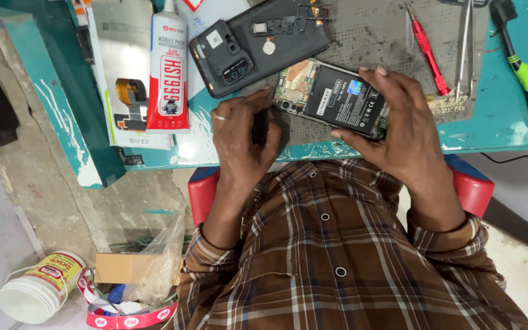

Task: The person pries open the back cover of a smartphone by hand, then uses a small red screwdriver to unscrew components from the exposed interior. They lift out the battery and internal parts, working on the disassembled phone at the workbench.

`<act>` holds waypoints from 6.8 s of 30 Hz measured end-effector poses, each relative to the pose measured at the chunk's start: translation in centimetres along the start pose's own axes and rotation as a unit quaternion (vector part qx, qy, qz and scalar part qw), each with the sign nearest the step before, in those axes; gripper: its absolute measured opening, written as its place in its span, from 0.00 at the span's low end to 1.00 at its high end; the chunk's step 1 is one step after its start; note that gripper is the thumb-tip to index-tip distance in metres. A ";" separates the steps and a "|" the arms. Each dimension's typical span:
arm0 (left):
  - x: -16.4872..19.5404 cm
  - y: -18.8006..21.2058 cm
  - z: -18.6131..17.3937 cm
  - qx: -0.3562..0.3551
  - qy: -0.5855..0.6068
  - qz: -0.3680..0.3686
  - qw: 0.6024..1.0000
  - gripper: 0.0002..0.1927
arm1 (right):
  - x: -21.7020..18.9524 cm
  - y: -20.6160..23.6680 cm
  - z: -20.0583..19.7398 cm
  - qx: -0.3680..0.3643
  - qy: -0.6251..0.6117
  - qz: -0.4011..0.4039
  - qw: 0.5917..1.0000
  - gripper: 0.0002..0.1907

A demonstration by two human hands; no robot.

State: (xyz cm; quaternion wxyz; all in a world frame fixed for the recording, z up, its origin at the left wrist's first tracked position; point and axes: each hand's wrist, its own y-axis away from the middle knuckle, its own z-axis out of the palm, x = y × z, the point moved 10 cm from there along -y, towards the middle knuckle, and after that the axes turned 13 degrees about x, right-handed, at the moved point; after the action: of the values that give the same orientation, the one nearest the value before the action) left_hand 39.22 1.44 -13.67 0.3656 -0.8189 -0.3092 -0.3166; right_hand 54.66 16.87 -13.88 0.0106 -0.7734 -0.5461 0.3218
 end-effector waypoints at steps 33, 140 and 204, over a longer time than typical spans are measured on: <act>1.0 0.8 1.9 -0.110 -0.045 0.069 0.990 0.28 | -1.4 -1.6 -4.0 -0.053 0.115 0.057 0.990 0.35; 2.0 5.3 -0.7 -0.006 0.140 -0.078 0.987 0.17 | -2.2 -0.5 -2.7 -0.046 0.026 0.025 0.998 0.44; 0.4 6.6 9.7 -0.168 0.403 -0.276 0.856 0.17 | -4.4 -3.2 -2.9 0.028 -0.060 0.005 0.998 0.09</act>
State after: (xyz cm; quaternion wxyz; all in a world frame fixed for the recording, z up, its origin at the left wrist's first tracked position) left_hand 47.20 5.67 -21.18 0.2123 -0.5491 -0.2902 -0.7544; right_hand 52.62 15.42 -8.27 -0.0019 -0.7548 -0.5328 0.3827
